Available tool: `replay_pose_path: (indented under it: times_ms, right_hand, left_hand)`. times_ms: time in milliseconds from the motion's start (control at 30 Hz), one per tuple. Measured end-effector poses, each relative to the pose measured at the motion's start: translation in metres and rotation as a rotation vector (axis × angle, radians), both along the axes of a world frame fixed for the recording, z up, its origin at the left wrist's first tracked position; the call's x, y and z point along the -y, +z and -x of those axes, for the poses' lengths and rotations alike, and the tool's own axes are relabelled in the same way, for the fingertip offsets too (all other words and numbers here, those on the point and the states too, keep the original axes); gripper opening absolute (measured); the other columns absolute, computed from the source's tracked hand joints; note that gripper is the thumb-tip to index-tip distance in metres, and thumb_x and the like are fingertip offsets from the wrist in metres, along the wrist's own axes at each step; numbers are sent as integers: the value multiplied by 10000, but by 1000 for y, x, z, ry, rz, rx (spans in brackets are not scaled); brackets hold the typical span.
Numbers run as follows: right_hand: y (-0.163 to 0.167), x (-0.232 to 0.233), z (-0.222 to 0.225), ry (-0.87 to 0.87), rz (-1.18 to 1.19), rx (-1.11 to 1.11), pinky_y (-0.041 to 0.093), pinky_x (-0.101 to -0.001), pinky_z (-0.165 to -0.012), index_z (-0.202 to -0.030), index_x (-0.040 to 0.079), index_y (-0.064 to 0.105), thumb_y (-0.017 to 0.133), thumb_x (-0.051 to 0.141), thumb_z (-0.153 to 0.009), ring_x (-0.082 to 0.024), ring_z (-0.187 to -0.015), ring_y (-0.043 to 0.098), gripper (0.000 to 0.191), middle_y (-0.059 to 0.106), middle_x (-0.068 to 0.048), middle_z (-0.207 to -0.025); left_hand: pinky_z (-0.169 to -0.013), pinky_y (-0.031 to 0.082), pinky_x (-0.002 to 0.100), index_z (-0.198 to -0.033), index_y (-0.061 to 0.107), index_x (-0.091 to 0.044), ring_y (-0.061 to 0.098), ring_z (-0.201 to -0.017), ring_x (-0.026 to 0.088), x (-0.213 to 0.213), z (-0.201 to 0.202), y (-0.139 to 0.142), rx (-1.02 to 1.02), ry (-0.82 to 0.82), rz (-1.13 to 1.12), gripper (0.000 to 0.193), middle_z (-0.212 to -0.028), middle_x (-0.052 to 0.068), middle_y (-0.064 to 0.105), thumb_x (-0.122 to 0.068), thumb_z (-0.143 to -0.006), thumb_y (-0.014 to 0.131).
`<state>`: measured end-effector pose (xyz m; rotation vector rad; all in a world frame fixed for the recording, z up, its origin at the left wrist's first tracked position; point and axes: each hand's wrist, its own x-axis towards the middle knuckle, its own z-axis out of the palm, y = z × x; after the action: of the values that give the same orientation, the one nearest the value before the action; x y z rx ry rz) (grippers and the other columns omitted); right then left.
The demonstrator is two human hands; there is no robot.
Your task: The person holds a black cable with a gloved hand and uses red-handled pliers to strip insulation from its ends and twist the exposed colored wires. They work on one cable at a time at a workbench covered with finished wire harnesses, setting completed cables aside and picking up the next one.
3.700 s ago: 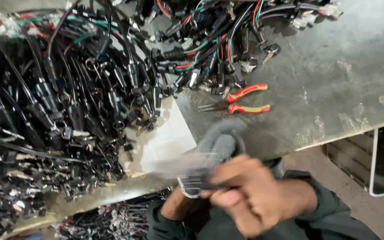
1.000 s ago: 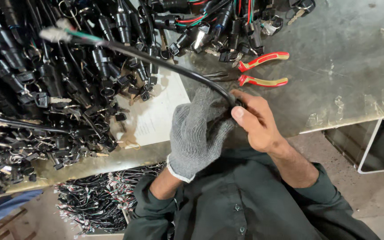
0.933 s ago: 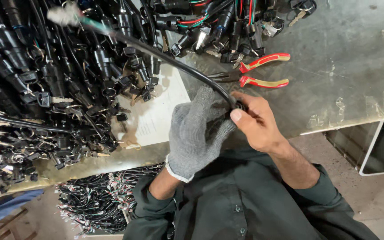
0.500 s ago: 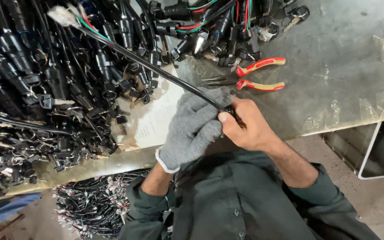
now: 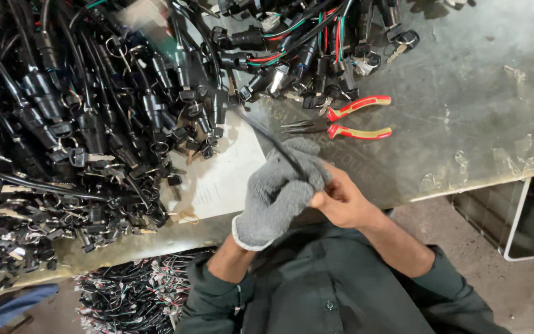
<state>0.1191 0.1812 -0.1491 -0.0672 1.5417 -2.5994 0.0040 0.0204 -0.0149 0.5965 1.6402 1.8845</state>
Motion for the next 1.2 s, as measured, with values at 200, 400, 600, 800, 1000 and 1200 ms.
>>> replay_pose_path:
  times_ms: [200, 400, 600, 800, 1000, 1200]
  right_hand:
    - [33, 18, 29, -622, -455, 26, 394, -306, -875, -1315, 47, 450, 673, 488, -1001, -129, -961, 421, 585, 441, -26, -1148]
    - [113, -32, 67, -315, -1251, -394, 403, -490, -1066, -1283, 43, 535, 802, 571, -826, -337, -1201, 524, 748, 559, -123, -1257]
    - [100, -67, 67, -276, -1882, -323, 342, -482, -997, -1287, 120, 632, 814, 626, -867, -316, -1129, 528, 682, 551, -126, -1247]
    - [71, -82, 45, -437, -1273, -185, 406, -411, -936, -1163, 106, 621, 787, 501, -949, -292, -1105, 545, 479, 553, -110, -1240]
    - [86, -66, 40, -191, -402, -4, 476, -426, -885, -1133, 60, 594, 741, 279, -869, -342, -1073, 611, 373, 628, -135, -1204]
    - [103, -41, 55, -273, -1176, -508, 547, -440, -834, -1102, 14, 567, 696, 57, -789, -392, -1041, 677, 341, 704, -160, -1168]
  left_hand:
    - [-925, 471, 309, -1343, 584, 1, 546, -1078, 160, -8, -3, -28, -5, 66, 9, 323, -1312, 59, 595, -172, -1072, 562]
    - [-966, 523, 351, -1440, 517, 26, 605, -1085, 209, 9, -5, -47, -180, 217, 211, 407, -1245, 68, 628, -159, -1088, 604]
    - [-792, 463, 256, -1354, 589, -14, 525, -897, 90, 20, -10, -25, 195, 111, -33, 282, -1130, 39, 581, -170, -1121, 556]
    - [-830, 475, 230, -1341, 583, -31, 530, -918, 67, 8, 1, 5, 17, -13, 15, 245, -1172, 20, 565, -164, -1141, 536]
    - [-853, 521, 264, -1391, 558, -33, 592, -913, 101, 11, -3, 29, -11, -128, 198, 402, -1093, 39, 608, -176, -1032, 671]
    - [-997, 540, 312, -1549, 341, -59, 652, -1085, 158, 9, -14, 40, -120, -63, 161, 606, -1311, 117, 582, -207, -1045, 643]
